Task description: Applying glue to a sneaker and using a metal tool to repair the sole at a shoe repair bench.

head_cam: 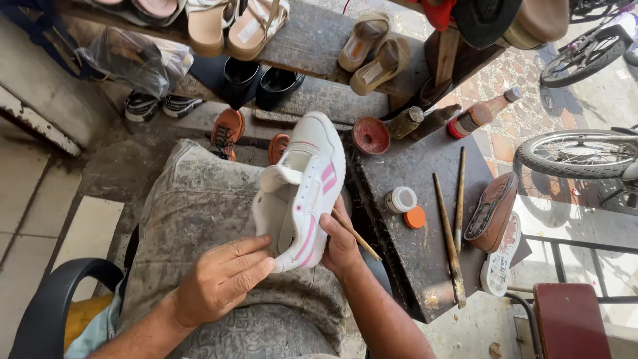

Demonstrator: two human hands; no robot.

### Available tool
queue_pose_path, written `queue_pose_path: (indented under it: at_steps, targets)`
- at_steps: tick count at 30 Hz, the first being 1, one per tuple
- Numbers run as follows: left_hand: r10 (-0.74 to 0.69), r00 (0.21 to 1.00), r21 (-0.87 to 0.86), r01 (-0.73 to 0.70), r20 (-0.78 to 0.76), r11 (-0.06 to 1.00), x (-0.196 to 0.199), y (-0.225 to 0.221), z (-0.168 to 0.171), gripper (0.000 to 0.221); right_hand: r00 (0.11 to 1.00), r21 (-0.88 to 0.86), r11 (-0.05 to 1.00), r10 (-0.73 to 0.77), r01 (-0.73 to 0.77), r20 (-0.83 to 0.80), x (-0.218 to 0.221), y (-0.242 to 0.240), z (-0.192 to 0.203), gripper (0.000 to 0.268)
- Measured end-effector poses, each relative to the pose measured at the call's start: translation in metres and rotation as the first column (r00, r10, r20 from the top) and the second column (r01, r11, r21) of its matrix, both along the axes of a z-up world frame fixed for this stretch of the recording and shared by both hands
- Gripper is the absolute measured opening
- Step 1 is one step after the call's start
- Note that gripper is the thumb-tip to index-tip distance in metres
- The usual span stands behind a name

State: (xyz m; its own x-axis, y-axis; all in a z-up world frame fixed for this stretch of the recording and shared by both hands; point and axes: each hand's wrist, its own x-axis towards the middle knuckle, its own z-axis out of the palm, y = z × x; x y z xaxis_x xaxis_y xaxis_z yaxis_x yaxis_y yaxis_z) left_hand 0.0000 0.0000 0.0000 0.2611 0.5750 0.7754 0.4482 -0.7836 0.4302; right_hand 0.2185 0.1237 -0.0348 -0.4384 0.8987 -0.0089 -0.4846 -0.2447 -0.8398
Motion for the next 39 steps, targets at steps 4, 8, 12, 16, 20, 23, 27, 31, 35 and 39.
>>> queue_pose_path:
  at_steps: [4, 8, 12, 16, 20, 23, 27, 31, 35, 39]
  targets:
    - [0.038, 0.997, -0.159, -0.027, 0.064, 0.987, -0.011, -0.028, -0.002, 0.02, 0.992, -0.03, 0.995, 0.102, -0.099, 0.078, -0.008, -0.01, -0.006, 0.071]
    - [0.291, 0.943, -0.29, -0.237, 0.159, 0.927, -0.038, -0.052, 0.012, 0.016, 0.95, 0.097, 0.95, 0.284, -0.297, 0.126, -0.019, -0.033, -0.016, 0.069]
    - [0.609, 0.745, -0.509, -0.427, 0.27, 0.748, -0.062, -0.032, 0.024, 0.064, 0.919, 0.111, 0.916, 0.369, -0.385, 0.141, -0.028, -0.044, -0.025, 0.068]
    - [0.602, 0.613, -0.784, 0.048, 0.513, 0.619, -0.064, 0.007, -0.007, 0.112, 0.918, 0.074, 0.922, 0.368, -0.381, 0.147, -0.023, -0.04, -0.053, 0.076]
    - [0.477, 0.587, -0.722, 0.297, 0.654, 0.625, -0.054, 0.027, -0.031, 0.105, 0.922, 0.123, 0.925, 0.334, -0.361, 0.195, -0.019, -0.037, -0.058, 0.077]
    - [0.449, 0.53, -0.679, 0.398, 0.719, 0.617, -0.053, 0.033, -0.038, 0.099, 0.925, 0.151, 0.928, 0.302, -0.341, 0.232, -0.012, -0.033, -0.07, 0.079]
    - [0.428, 0.565, -0.681, 0.375, 0.706, 0.629, -0.054, 0.043, -0.053, 0.085, 0.919, 0.213, 0.915, 0.279, -0.342, 0.279, -0.019, -0.034, -0.049, 0.079]
    - [0.448, 0.61, -0.724, 0.333, 0.654, 0.604, -0.056, 0.042, -0.03, 0.076, 0.911, 0.192, 0.914, 0.298, -0.359, 0.286, -0.021, -0.031, -0.053, 0.078]
    - [0.554, 0.523, -0.755, 0.347, 0.648, 0.556, -0.062, 0.05, -0.032, 0.068, 0.909, 0.112, 0.92, 0.343, -0.376, 0.235, -0.017, -0.024, -0.048, 0.066]
    - [0.709, 0.418, -0.815, 0.409, 0.568, 0.411, -0.067, 0.055, -0.044, 0.064, 0.931, 0.054, 0.938, 0.331, -0.343, 0.154, -0.019, -0.021, -0.041, 0.056]
